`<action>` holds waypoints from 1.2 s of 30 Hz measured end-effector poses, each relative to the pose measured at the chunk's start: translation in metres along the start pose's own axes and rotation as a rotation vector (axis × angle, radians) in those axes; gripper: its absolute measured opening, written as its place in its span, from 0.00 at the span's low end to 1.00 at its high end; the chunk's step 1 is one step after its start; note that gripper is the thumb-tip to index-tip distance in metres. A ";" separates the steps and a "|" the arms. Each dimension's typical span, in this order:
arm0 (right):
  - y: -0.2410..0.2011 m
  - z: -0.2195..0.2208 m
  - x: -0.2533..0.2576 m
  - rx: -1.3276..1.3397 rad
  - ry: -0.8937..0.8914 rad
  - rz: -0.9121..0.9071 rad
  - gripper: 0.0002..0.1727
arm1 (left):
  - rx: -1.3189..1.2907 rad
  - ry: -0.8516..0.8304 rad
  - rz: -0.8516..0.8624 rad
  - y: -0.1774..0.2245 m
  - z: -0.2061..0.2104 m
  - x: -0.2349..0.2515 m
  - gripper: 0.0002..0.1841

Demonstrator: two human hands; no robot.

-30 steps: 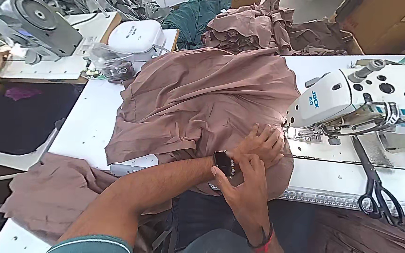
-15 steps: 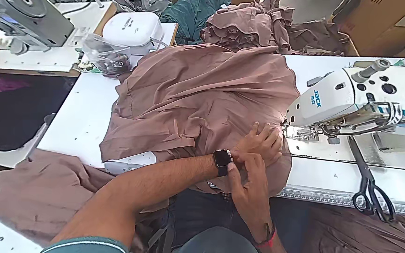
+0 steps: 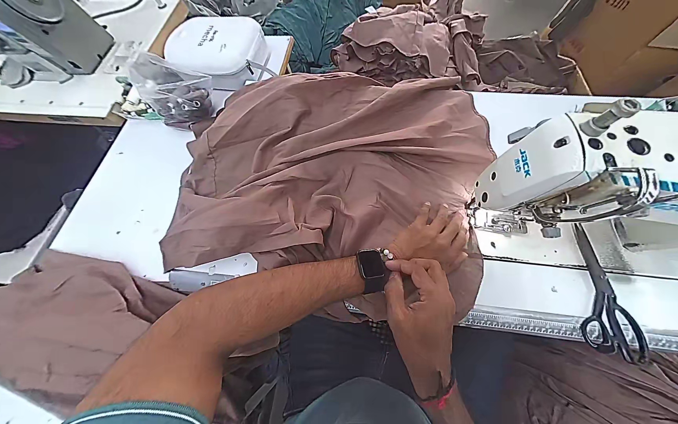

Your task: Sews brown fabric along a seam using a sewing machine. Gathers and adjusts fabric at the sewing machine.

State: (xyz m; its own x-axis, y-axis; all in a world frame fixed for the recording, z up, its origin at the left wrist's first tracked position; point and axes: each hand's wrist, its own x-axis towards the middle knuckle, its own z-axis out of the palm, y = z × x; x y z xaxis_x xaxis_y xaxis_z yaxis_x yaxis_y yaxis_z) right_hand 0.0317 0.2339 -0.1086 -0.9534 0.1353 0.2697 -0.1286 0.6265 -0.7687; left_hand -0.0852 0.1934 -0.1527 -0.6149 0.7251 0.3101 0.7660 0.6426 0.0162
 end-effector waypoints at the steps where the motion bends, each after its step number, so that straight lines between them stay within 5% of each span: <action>1: -0.003 -0.001 -0.001 0.004 -0.009 0.024 0.13 | 0.009 0.004 0.009 -0.001 0.001 0.000 0.29; 6: -0.018 0.001 -0.001 -0.128 -0.022 0.042 0.31 | 0.005 -0.015 -0.004 0.001 -0.002 0.000 0.30; 16: -0.014 0.008 -0.006 -0.189 0.008 -0.039 0.25 | -0.007 -0.077 -0.023 0.002 -0.009 -0.001 0.30; 23: -0.014 0.010 -0.008 -0.155 0.017 -0.003 0.33 | 0.090 0.118 -0.010 0.000 0.015 0.000 0.29; 30: -0.017 0.012 -0.006 -0.114 0.007 0.006 0.27 | 0.007 -0.239 -0.017 -0.003 -0.004 -0.012 0.30; 31: -0.017 0.012 -0.007 -0.101 0.003 0.017 0.27 | -0.063 -0.004 0.025 -0.009 0.032 -0.018 0.30; 33: -0.016 0.012 -0.008 -0.092 0.006 0.022 0.26 | -0.041 0.090 0.042 -0.009 0.049 -0.015 0.30; 34: -0.016 0.013 -0.010 -0.085 0.006 0.030 0.26 | -0.049 0.059 0.020 -0.007 0.043 -0.014 0.29; 36: -0.016 0.013 -0.011 -0.065 0.010 0.045 0.26 | 0.048 -0.262 -0.059 0.005 -0.015 0.002 0.28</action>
State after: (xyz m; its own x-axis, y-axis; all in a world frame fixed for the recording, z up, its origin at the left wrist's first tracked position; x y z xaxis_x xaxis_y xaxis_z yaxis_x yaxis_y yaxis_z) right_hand 0.0406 0.2120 -0.1067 -0.9551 0.1715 0.2418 -0.0675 0.6684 -0.7407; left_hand -0.0800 0.1945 -0.1376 -0.6907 0.7211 0.0532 0.7213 0.6924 -0.0203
